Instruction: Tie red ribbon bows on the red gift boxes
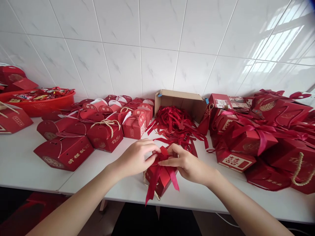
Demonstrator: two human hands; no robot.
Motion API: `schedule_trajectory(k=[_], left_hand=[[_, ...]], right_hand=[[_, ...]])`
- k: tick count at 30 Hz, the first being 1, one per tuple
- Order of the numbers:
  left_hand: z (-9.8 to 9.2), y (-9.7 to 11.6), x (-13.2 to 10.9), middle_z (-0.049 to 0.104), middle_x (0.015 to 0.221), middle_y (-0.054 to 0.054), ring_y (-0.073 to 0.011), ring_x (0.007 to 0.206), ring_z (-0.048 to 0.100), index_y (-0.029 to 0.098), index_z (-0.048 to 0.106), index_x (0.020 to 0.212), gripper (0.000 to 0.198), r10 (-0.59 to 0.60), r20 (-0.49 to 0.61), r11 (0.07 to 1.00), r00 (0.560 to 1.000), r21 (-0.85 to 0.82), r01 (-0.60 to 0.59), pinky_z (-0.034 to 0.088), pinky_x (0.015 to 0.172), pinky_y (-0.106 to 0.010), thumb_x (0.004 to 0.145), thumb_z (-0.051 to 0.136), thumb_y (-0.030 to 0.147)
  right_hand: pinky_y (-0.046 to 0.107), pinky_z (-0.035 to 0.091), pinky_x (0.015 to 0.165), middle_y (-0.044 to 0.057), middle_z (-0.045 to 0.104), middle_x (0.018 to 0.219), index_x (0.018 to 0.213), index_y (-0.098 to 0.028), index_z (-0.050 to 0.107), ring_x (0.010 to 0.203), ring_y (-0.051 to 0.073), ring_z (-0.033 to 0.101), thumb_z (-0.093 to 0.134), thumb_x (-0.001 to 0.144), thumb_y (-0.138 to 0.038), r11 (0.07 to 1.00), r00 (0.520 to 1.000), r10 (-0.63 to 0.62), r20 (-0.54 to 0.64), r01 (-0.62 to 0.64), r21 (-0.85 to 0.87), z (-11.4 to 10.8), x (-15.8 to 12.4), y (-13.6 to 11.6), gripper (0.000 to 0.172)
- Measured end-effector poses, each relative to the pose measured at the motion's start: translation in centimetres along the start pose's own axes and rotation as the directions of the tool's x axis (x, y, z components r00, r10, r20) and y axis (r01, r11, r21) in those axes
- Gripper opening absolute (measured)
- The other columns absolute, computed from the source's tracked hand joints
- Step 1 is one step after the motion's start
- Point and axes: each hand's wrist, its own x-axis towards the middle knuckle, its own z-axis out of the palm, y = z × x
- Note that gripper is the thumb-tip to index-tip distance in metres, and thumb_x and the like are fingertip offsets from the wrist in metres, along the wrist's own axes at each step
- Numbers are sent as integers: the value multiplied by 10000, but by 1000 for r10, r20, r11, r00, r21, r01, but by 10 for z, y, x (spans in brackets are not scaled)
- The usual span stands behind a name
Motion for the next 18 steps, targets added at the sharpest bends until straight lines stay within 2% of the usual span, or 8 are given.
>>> schedule_trajectory(k=[5, 9, 14, 18], left_hand=[[5, 0, 0, 638, 919, -21, -163, 883, 604, 208, 607, 892, 183, -19, -15, 997, 1000, -77, 18, 485, 787, -269, 821, 503, 75], [11, -2, -1, 643, 922, 2, -132, 866, 612, 208, 556, 951, 219, -20, -49, 990, 999, -141, 13, 490, 797, -233, 810, 510, 47], [17, -4, -2, 642, 948, -13, -138, 914, 614, 200, 555, 971, 253, 52, -123, 998, 991, -11, -54, 485, 825, -239, 818, 487, 10], [19, -1, -1, 642, 905, -28, -157, 883, 612, 188, 561, 920, 226, 97, -142, 993, 985, 83, -85, 490, 802, -270, 834, 454, 9]], right_hand=[[316, 544, 755, 68, 461, 945, 1184, -287, 678, 893, 162, 544, 387, 897, -22, 999, 1000, -7, -29, 8, 43, 4, -2, 2, 487], [313, 538, 751, 71, 456, 939, 1154, -268, 696, 891, 166, 529, 404, 901, -31, 998, 999, -5, -46, 8, 65, 6, -2, 3, 453], [294, 529, 702, 61, 438, 894, 1112, -251, 715, 830, 151, 500, 395, 866, 17, 998, 998, -25, -58, 29, 60, 7, -1, 4, 484], [296, 522, 686, 62, 431, 888, 1093, -237, 722, 831, 154, 492, 386, 838, 40, 997, 996, -37, -78, 43, 70, 8, -1, 4, 504]])
